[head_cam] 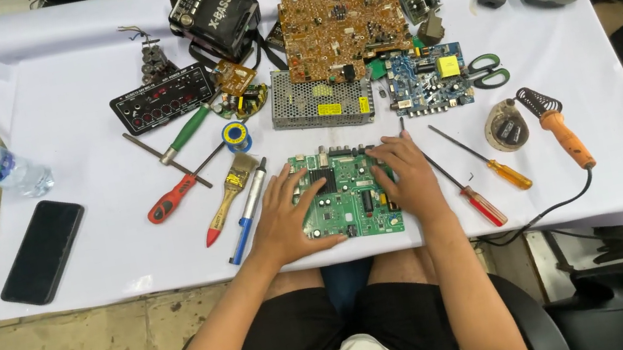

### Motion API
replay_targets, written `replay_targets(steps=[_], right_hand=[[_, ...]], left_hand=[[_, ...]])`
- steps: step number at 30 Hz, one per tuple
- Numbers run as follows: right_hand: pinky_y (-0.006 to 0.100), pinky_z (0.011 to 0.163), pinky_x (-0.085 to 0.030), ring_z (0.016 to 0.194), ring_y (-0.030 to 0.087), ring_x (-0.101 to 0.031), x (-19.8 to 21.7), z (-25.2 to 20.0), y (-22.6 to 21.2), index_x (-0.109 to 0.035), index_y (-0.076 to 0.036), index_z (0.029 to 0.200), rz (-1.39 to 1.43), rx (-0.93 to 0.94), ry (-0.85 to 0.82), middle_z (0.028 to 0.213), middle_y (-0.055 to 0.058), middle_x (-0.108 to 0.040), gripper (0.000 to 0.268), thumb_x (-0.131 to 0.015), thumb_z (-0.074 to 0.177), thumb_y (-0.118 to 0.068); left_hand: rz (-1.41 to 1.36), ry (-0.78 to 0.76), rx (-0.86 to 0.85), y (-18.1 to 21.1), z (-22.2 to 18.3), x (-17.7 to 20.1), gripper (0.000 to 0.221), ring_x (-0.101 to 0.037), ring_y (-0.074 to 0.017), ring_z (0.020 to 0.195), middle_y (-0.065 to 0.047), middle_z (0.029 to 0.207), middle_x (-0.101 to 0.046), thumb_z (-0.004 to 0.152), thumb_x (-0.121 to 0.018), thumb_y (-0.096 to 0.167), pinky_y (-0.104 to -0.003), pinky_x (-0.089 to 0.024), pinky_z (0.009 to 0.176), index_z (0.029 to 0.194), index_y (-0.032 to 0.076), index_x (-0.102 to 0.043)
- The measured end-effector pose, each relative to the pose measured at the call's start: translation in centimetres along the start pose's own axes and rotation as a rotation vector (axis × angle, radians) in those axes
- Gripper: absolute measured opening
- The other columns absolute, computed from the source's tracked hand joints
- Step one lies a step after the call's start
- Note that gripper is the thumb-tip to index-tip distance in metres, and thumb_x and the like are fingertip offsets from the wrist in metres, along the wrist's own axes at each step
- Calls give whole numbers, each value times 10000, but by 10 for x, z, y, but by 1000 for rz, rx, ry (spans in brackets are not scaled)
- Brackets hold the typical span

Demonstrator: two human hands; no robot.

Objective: Inspecting and testing a green circuit board using multimeter probes on a repair bench.

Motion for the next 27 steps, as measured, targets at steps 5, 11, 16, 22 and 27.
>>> replay_targets(steps=[5,11,16,22,27], right_hand=[[473,1292,-260,1236,242,-639,-6,-5,14,-775,-112,1161,-180,-40,51,1067,33,-738,224,-766,939,-78],[454,1316,-177,1288,226,-621,0,-8,15,-788,-136,1150,-162,-135,43,1063,27,-770,180,-714,987,-153],[486,1316,-58,1423,237,-528,6,-2,2,-768,-173,1221,-88,-121,-118,1201,36,-774,301,-664,1002,-351],[473,1313,-34,1444,243,-503,8,-1,-1,-756,-181,1266,-16,-108,-79,1278,29,-752,348,-677,989,-375],[476,1313,-40,1428,244,-516,17,-6,8,-747,-171,1278,-74,-145,25,1258,33,-755,310,-646,1023,-315]], left_hand=[[40,27,29,-5,-1,-11,965,-321,-433,1510,-152,1490,-492,743,-679,839,-587,-197,1258,1478,237,-511],[45,130,3,-10,-3,-19,890,-398,-424,1466,-86,1362,-570,730,-695,849,-568,-275,1237,1352,218,-609],[26,135,16,-10,-1,-16,894,-391,-409,1462,-61,1327,-557,708,-728,831,-563,-299,1218,1359,230,-609],[27,125,9,-11,-2,-15,859,-380,-399,1469,-56,1338,-540,731,-731,817,-576,-299,1206,1355,240,-609],[15,117,10,-10,-1,-13,894,-371,-401,1476,-74,1374,-515,724,-737,822,-576,-296,1208,1379,232,-588]])
Point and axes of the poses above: each hand's wrist, its own z-axis towards the middle knuckle, its own x-axis out of the back of the hand, y = z × x, the point moved 2 cm from there along z, towards the middle knuckle
